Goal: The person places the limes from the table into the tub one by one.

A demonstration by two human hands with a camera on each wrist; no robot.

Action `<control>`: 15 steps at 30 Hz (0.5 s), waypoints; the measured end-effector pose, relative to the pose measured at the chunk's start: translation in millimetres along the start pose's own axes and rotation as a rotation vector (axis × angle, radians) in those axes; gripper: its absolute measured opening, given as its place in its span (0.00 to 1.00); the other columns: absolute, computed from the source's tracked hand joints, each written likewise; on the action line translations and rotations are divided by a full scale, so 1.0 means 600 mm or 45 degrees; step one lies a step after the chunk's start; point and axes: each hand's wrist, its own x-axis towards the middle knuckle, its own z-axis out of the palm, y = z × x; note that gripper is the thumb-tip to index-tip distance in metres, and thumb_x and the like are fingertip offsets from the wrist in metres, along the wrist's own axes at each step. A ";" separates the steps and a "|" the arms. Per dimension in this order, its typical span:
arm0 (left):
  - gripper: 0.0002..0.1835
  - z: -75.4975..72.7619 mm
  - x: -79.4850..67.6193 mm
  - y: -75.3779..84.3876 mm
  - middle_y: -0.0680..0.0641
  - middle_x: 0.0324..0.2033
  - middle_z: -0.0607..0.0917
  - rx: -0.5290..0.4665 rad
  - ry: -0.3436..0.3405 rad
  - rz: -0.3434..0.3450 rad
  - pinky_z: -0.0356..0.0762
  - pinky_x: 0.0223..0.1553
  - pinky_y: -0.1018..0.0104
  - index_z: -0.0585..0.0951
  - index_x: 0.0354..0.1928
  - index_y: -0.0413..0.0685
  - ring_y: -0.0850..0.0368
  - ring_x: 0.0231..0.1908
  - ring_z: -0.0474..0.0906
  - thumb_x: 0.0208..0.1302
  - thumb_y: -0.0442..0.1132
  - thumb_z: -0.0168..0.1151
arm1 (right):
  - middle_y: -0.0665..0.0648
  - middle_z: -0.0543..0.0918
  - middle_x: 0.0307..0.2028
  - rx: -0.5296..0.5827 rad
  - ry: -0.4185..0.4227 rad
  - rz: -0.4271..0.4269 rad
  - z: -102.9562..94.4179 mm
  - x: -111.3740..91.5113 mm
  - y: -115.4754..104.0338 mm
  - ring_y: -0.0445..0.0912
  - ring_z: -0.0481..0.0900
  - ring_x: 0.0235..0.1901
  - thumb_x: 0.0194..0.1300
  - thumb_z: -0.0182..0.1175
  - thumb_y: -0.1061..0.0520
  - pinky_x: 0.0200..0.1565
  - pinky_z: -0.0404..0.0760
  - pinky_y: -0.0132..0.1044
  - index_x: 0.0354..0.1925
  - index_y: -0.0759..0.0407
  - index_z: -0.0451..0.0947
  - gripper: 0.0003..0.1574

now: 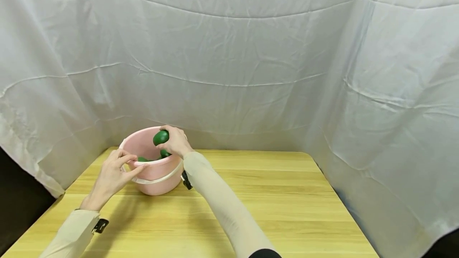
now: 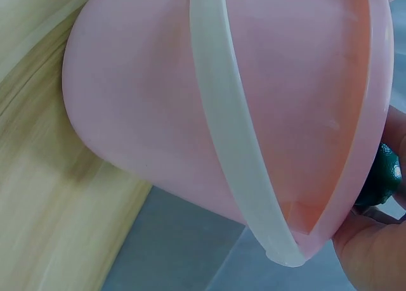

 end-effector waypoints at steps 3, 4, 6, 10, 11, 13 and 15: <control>0.16 0.000 -0.001 0.000 0.47 0.29 0.75 -0.011 0.007 -0.001 0.63 0.36 0.67 0.84 0.28 0.41 0.53 0.35 0.67 0.38 0.37 0.82 | 0.52 0.79 0.60 -0.006 0.012 -0.004 0.000 0.002 0.000 0.48 0.77 0.54 0.55 0.74 0.52 0.53 0.77 0.40 0.64 0.46 0.72 0.39; 0.16 0.000 -0.001 0.001 0.47 0.29 0.75 -0.016 0.010 -0.001 0.62 0.36 0.66 0.83 0.28 0.41 0.53 0.35 0.67 0.38 0.37 0.82 | 0.52 0.79 0.60 -0.001 0.015 -0.007 0.000 0.003 -0.001 0.48 0.77 0.54 0.56 0.74 0.52 0.53 0.77 0.40 0.64 0.46 0.72 0.38; 0.15 0.001 0.001 0.001 0.47 0.29 0.75 -0.018 0.011 -0.003 0.62 0.37 0.66 0.83 0.28 0.41 0.53 0.35 0.68 0.38 0.37 0.81 | 0.52 0.80 0.59 0.033 0.032 -0.019 -0.001 0.005 -0.001 0.48 0.78 0.54 0.56 0.73 0.52 0.53 0.77 0.40 0.63 0.48 0.73 0.37; 0.16 0.001 0.003 0.001 0.47 0.29 0.75 -0.015 0.011 -0.005 0.63 0.37 0.66 0.83 0.28 0.41 0.53 0.35 0.68 0.38 0.37 0.82 | 0.57 0.81 0.57 0.139 0.051 -0.022 -0.003 0.007 0.000 0.49 0.79 0.56 0.59 0.71 0.55 0.55 0.78 0.38 0.60 0.52 0.75 0.31; 0.16 0.002 0.003 0.001 0.47 0.29 0.75 -0.013 0.009 -0.006 0.63 0.37 0.66 0.83 0.28 0.41 0.52 0.35 0.69 0.38 0.38 0.82 | 0.58 0.81 0.57 0.161 0.051 -0.022 -0.004 0.006 0.001 0.49 0.79 0.56 0.60 0.70 0.56 0.56 0.78 0.38 0.60 0.53 0.76 0.29; 0.16 0.002 0.003 0.002 0.47 0.29 0.75 -0.005 0.004 -0.008 0.63 0.37 0.66 0.84 0.28 0.41 0.53 0.35 0.69 0.38 0.38 0.82 | 0.58 0.81 0.57 0.187 0.048 -0.016 -0.006 0.004 0.003 0.50 0.79 0.57 0.61 0.68 0.57 0.57 0.77 0.38 0.58 0.54 0.77 0.26; 0.16 0.002 0.003 0.002 0.47 0.29 0.75 -0.002 -0.001 -0.012 0.63 0.37 0.67 0.84 0.28 0.41 0.52 0.36 0.69 0.38 0.38 0.82 | 0.58 0.82 0.57 0.187 0.041 -0.017 -0.007 0.002 0.005 0.49 0.79 0.57 0.63 0.67 0.57 0.57 0.77 0.37 0.57 0.55 0.78 0.24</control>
